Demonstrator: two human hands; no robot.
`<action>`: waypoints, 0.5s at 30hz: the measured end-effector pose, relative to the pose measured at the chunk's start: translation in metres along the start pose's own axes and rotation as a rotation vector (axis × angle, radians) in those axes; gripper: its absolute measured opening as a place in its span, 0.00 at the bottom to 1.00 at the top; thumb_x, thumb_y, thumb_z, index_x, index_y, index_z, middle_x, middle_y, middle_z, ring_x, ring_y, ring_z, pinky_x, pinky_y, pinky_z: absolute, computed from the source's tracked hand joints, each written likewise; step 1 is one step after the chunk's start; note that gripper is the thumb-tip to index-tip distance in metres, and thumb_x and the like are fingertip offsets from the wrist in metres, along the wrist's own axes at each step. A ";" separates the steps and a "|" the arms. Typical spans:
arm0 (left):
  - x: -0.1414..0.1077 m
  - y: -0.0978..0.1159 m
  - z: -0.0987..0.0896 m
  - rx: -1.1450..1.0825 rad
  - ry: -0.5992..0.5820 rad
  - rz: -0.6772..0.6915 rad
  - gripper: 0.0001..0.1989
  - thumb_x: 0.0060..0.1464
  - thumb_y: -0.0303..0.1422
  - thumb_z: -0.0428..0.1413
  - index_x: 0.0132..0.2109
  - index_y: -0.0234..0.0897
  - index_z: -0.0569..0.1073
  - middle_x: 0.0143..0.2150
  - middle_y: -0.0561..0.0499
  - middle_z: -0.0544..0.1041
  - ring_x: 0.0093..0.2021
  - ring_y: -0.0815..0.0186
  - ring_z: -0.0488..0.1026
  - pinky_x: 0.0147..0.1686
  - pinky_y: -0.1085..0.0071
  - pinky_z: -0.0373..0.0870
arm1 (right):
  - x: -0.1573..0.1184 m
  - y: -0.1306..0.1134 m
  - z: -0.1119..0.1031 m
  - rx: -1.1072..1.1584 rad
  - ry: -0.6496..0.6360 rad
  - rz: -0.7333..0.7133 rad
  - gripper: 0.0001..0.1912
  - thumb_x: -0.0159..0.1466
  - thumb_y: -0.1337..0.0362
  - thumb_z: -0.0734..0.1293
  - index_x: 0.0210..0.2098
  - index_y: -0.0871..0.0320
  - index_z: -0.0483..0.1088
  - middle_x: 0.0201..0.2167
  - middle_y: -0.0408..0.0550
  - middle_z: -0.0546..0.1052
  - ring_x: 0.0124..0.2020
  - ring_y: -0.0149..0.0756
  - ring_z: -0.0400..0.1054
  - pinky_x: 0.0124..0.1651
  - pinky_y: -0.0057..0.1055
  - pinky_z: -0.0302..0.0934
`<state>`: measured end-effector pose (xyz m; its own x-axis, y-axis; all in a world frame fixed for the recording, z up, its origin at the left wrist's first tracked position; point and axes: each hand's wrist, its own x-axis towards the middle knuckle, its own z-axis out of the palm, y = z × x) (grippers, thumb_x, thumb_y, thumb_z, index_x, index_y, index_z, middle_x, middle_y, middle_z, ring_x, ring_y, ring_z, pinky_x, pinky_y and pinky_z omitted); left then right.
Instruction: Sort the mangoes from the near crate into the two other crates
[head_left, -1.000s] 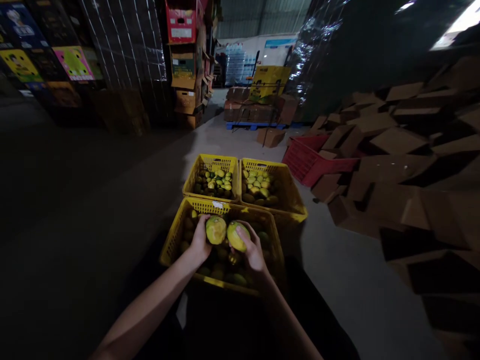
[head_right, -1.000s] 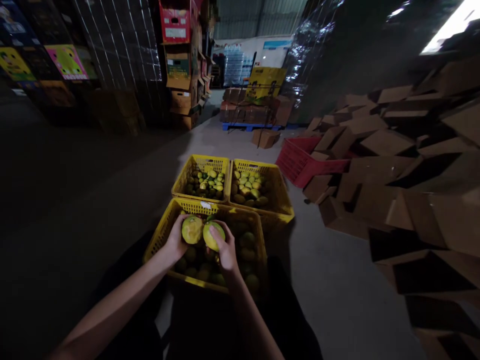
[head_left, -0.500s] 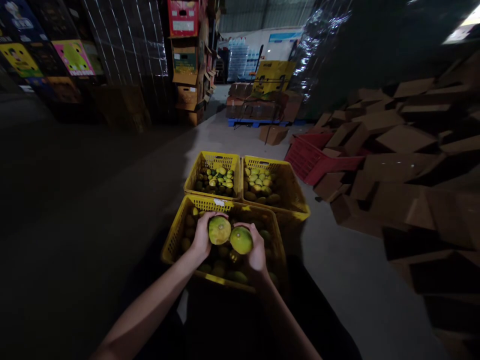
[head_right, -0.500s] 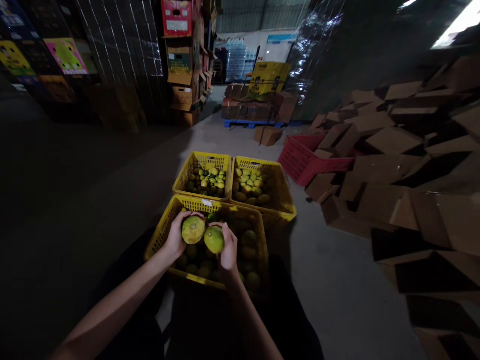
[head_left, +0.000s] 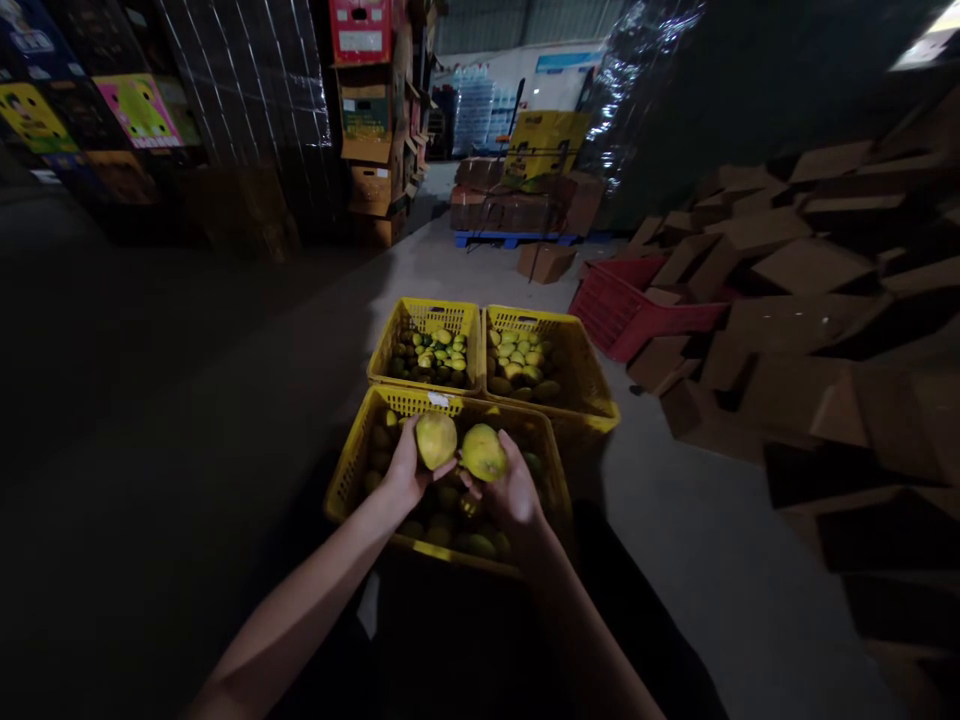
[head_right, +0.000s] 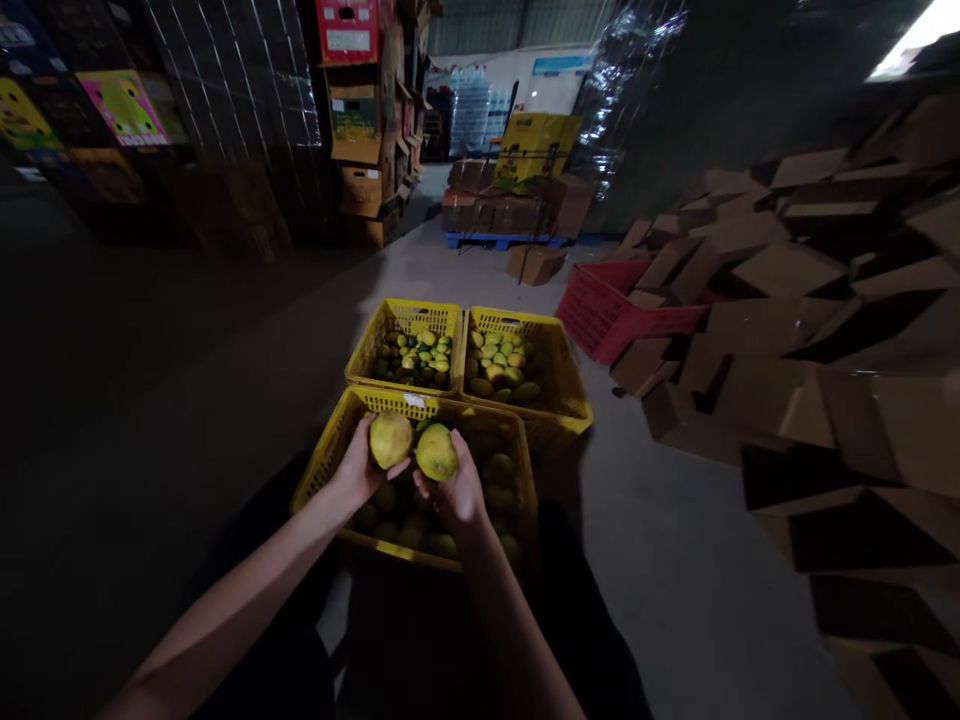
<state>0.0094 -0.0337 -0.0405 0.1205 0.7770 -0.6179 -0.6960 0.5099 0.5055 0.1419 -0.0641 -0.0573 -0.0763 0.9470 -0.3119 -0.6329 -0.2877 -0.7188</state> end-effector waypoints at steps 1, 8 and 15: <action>-0.001 0.000 -0.001 -0.023 -0.023 0.007 0.15 0.55 0.41 0.49 0.42 0.36 0.72 0.32 0.49 0.76 0.33 0.63 0.74 0.35 0.66 0.73 | 0.000 -0.005 -0.001 0.027 0.031 0.020 0.19 0.52 0.47 0.65 0.29 0.58 0.68 0.18 0.46 0.73 0.16 0.33 0.66 0.13 0.25 0.54; -0.005 -0.010 -0.005 -0.356 -0.234 -0.022 0.17 0.52 0.38 0.46 0.42 0.34 0.73 0.33 0.45 0.77 0.39 0.57 0.75 0.42 0.57 0.71 | 0.003 0.008 0.000 -0.325 0.217 -0.464 0.21 0.55 0.51 0.65 0.44 0.54 0.68 0.43 0.49 0.74 0.43 0.41 0.69 0.46 0.39 0.65; -0.001 -0.019 -0.005 -0.278 -0.286 0.136 0.10 0.42 0.30 0.50 0.31 0.33 0.74 0.33 0.48 0.77 0.38 0.62 0.74 0.40 0.69 0.70 | 0.013 0.026 0.000 -1.154 -0.057 -0.903 0.27 0.54 0.50 0.66 0.51 0.56 0.67 0.57 0.57 0.64 0.60 0.52 0.54 0.62 0.50 0.48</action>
<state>0.0191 -0.0462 -0.0522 0.1789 0.9216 -0.3446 -0.8787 0.3072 0.3654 0.1243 -0.0591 -0.0799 -0.0446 0.8597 0.5088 0.4709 0.4673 -0.7482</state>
